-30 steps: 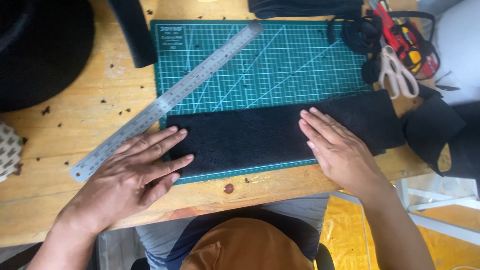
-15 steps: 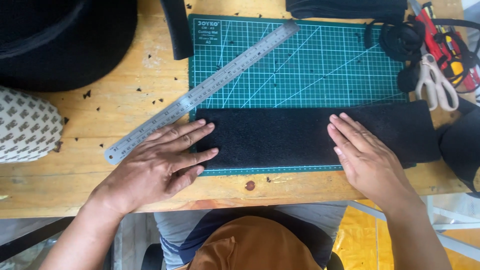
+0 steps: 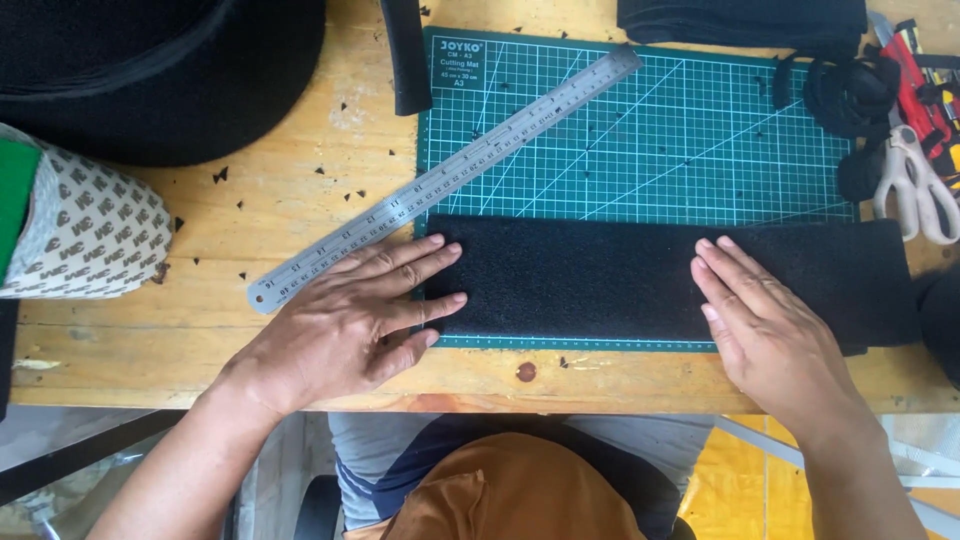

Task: Measuring and cutting a strip of black foam material from a roll using a metal ruler and a utility knife on a cutting mat.

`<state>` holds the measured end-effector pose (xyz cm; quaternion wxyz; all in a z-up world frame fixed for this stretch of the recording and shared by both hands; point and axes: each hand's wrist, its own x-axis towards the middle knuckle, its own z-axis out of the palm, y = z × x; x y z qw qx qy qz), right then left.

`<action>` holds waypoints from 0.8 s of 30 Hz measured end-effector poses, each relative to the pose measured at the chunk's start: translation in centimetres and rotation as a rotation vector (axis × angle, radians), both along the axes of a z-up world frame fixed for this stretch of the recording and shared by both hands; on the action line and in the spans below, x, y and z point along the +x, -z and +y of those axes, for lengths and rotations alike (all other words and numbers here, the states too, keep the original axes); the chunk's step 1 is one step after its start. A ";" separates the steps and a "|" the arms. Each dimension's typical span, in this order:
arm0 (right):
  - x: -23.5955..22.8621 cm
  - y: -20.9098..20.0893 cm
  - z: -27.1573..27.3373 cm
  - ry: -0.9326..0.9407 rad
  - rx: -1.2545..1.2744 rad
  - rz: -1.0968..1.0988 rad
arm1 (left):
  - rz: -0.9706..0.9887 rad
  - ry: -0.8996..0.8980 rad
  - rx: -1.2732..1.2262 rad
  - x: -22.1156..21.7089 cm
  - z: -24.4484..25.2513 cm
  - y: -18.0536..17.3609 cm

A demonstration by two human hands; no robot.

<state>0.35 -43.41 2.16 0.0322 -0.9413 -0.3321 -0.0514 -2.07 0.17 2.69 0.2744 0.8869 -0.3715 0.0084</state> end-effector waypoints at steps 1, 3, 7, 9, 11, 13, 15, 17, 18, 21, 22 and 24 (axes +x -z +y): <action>0.1 0.0 -0.1 -0.013 0.015 -0.005 | 0.001 0.000 -0.002 0.0 0.0 0.0; 0.0 0.1 -0.1 -0.028 0.031 -0.006 | 0.006 -0.002 -0.003 0.0 0.0 0.1; 0.0 0.5 -0.5 -0.003 0.007 0.015 | 0.038 -0.005 -0.036 0.0 0.0 -0.3; 0.0 0.7 -0.7 -0.002 -0.003 0.024 | 0.049 -0.011 -0.049 -0.1 0.2 -0.4; 0.0 0.8 -0.7 -0.002 -0.012 0.008 | 0.090 0.031 -0.025 0.0 0.5 -0.3; 0.0 0.8 -0.6 -0.010 -0.007 0.002 | 0.083 0.036 -0.027 0.1 0.6 -0.4; -0.1 1.1 -0.8 -0.020 -0.005 -0.001 | 0.080 0.038 -0.032 -0.1 0.6 -0.4; -0.2 1.6 -1.2 0.047 -0.065 -0.003 | 0.052 0.038 -0.047 -0.2 0.6 -0.4; -0.2 1.7 -1.3 0.039 -0.062 -0.005 | 0.050 0.030 -0.044 -0.3 0.6 -0.3; 0.0 2.0 -1.5 0.069 -0.083 0.016 | 0.007 0.017 -0.062 -0.5 0.6 0.0; -0.1 1.9 -1.5 0.090 -0.073 0.048 | 0.011 0.015 -0.046 -0.6 0.6 0.1; -0.1 1.8 -1.4 0.106 -0.063 0.077 | 0.012 0.007 -0.030 -0.7 0.6 0.3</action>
